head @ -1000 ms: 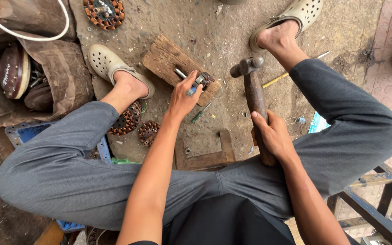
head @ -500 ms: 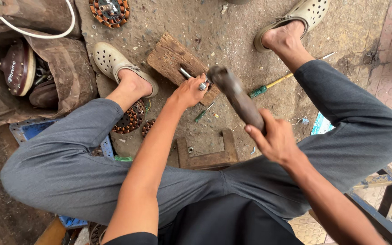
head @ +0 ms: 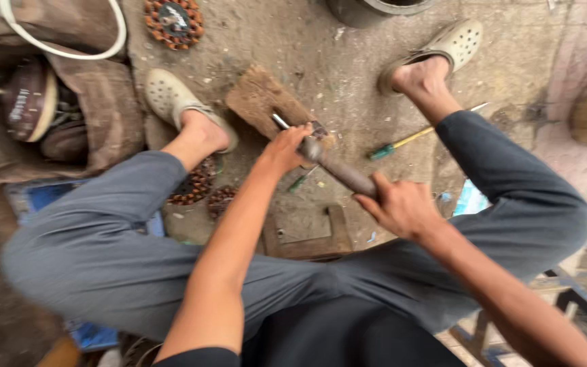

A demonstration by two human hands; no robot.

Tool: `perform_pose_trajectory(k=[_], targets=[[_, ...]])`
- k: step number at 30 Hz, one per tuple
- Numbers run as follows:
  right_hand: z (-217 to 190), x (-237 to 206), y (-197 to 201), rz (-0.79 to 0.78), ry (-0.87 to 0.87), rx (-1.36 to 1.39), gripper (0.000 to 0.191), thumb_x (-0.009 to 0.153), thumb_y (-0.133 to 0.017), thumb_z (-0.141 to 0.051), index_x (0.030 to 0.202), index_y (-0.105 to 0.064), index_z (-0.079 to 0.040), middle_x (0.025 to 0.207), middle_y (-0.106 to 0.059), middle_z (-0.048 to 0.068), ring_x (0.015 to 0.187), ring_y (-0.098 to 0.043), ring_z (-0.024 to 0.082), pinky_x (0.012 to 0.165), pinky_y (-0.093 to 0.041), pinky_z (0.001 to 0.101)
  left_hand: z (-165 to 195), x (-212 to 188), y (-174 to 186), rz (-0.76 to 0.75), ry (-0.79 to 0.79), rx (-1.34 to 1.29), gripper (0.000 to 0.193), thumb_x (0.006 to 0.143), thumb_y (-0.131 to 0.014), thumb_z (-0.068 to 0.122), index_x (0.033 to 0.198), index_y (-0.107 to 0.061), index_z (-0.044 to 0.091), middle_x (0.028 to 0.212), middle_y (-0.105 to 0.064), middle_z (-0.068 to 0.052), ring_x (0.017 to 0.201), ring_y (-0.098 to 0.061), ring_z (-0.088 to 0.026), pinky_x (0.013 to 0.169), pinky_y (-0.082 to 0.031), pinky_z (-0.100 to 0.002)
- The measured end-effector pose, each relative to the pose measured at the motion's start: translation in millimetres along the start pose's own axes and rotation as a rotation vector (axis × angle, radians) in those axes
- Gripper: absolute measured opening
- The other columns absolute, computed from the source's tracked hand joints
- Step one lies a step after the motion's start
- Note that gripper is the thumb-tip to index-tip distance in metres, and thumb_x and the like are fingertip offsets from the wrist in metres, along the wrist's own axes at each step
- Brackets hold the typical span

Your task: The person sits on the ground and uses a hammer and chisel to shape a metal part clamped in a vise. They repeatedly strike the chisel to remove material and adjust the part's position.

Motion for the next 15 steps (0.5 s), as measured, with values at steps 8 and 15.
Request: perform_pose_trajectory(k=[8, 15], targets=[[-6.7, -4.6, 7.7, 0.057, 0.055, 0.267, 0.046, 0.098, -0.06, -0.055, 0.11, -0.061, -0.01, 0.069, -0.069, 0.02, 0.069, -0.069, 0.042, 0.067, -0.053, 0.0509, 3.2, -2.0, 1.1, 0.023, -0.067, 0.031, 0.062, 0.088, -0.067, 0.028, 0.143, -0.054, 0.003, 0.118, -0.067, -0.02, 0.111, -0.063, -0.039, 0.097, -0.052, -0.048], [-18.4, -10.5, 37.0, 0.456, 0.356, 0.665, 0.051, 0.102, -0.052, -0.053, 0.121, -0.06, -0.007, 0.08, -0.07, 0.023, 0.071, -0.069, 0.04, 0.067, -0.056, 0.0469, -6.4, -4.9, -7.7, -0.04, 0.027, -0.018, 0.047, 0.093, -0.063, 0.025, 0.135, -0.06, 0.003, 0.118, -0.066, -0.021, 0.108, -0.063, -0.041, 0.093, -0.051, -0.05]])
Point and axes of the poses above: each hand's wrist, its own x-axis towards the middle knuckle, its own y-axis out of the back of the hand, z = x × y, the point moved 6 cm from there along x, towards the middle knuckle
